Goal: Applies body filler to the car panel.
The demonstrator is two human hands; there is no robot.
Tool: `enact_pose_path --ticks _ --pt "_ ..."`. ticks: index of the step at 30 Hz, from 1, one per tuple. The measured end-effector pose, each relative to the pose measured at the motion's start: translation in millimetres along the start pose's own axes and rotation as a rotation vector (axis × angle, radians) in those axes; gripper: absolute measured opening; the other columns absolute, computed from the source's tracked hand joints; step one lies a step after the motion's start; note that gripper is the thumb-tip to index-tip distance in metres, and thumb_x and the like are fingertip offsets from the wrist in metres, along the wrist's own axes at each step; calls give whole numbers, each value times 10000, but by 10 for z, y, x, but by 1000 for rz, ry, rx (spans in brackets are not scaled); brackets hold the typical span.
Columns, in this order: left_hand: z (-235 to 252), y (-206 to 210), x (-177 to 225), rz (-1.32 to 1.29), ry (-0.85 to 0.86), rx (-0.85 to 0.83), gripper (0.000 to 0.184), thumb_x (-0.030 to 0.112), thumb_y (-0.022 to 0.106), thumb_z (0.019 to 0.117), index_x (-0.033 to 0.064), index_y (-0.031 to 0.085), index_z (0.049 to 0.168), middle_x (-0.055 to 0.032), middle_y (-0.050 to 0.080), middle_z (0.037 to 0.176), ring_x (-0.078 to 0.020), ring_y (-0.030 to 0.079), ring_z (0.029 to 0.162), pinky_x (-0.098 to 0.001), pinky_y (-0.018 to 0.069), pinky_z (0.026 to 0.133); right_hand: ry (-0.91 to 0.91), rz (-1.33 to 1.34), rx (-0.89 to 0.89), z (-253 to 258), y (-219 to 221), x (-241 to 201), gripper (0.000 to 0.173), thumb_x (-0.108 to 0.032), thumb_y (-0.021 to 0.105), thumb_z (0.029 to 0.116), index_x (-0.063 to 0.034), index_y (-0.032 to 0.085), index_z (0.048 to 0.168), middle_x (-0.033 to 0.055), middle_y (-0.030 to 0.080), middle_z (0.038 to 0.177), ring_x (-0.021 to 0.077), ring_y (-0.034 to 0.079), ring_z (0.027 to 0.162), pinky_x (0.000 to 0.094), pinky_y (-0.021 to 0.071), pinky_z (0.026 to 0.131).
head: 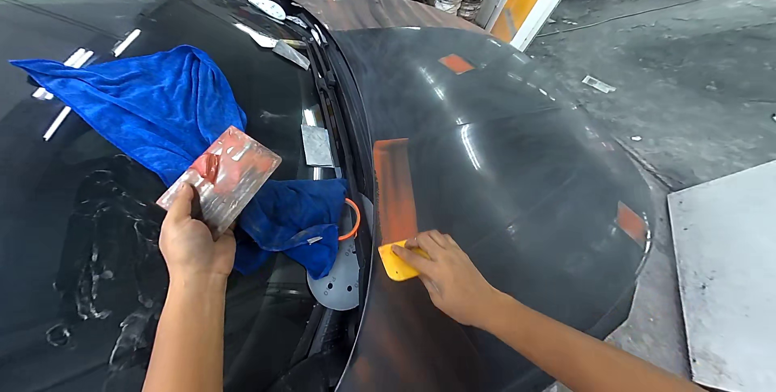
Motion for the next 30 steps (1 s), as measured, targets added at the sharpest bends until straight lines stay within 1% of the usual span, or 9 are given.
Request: enact_pose_path --ticks 3,5,7,10,14,17,20,25,30 --pt "0 -8 1 -13 -6 13 348 365 421 1091 152 562 1328 -66 662 1244 -226 661 1131 -486 555 946 -60 35 -103 -129 -117 -64 517 -94 532 943 -331 620 1393 43 647 1216 258 595 1181 472 515 968" --pt "7 -13 1 -20 -8 19 345 359 428 1091 144 568 1322 -70 666 1237 -226 662 1129 -485 558 947 -48 101 -148 21 -314 60 432 -103 521 972 -312 674 1318 40 669 1179 242 629 1128 475 542 919" --pt "20 -21 -10 -16 -10 20 352 366 422 1092 143 573 1319 -71 670 1230 -221 666 1123 -475 561 942 -4 95 -31 346 -562 325 404 -108 538 971 -294 707 1288 32 682 1154 230 650 1088 482 566 892" --pt "43 -29 -23 -12 -7 29 353 367 436 1089 142 576 1321 -77 677 1221 -224 676 1103 -464 573 917 26 9 125 979 -724 817 456 -73 554 967 -281 684 1351 69 665 1181 280 624 1110 524 542 902" --pt "68 -28 -11 6 5 39 348 364 462 1082 141 583 1320 -82 681 1216 -224 677 1106 -471 575 920 46 -38 133 1696 -591 1348 482 -38 559 962 -307 696 1338 65 660 1208 286 597 1154 525 507 958" --pt "81 -52 -10 17 6 66 347 359 470 1079 135 592 1315 -84 685 1208 -225 681 1096 -471 578 906 50 -44 94 1996 -481 1576 445 -49 556 981 -310 719 1302 54 660 1197 272 592 1151 508 501 958" --pt "71 -69 -4 3 7 66 342 361 474 1076 136 595 1303 -83 687 1204 -221 680 1099 -465 579 903 63 -33 7 2134 -377 1677 429 -54 539 986 -299 730 1280 53 662 1201 274 589 1164 521 495 960" --pt "75 -63 8 -31 3 50 355 347 447 1086 127 574 1334 -95 667 1253 -245 663 1149 -508 555 960 162 -11 -180 2179 -330 1610 411 -78 531 1003 -304 718 1290 68 647 1232 295 581 1196 565 501 956" --pt "61 -55 6 -13 -7 47 361 360 451 1082 136 571 1339 -86 669 1248 -236 664 1135 -495 561 941 192 2 -235 2016 -294 1421 406 -96 521 1000 -308 718 1285 62 643 1215 284 589 1175 566 520 924"
Point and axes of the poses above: each hand's wrist, its own z-axis towards the middle knuckle, its own y-axis out of the palm, x = y × z, the point moved 9 cm from there along z, towards the middle knuckle
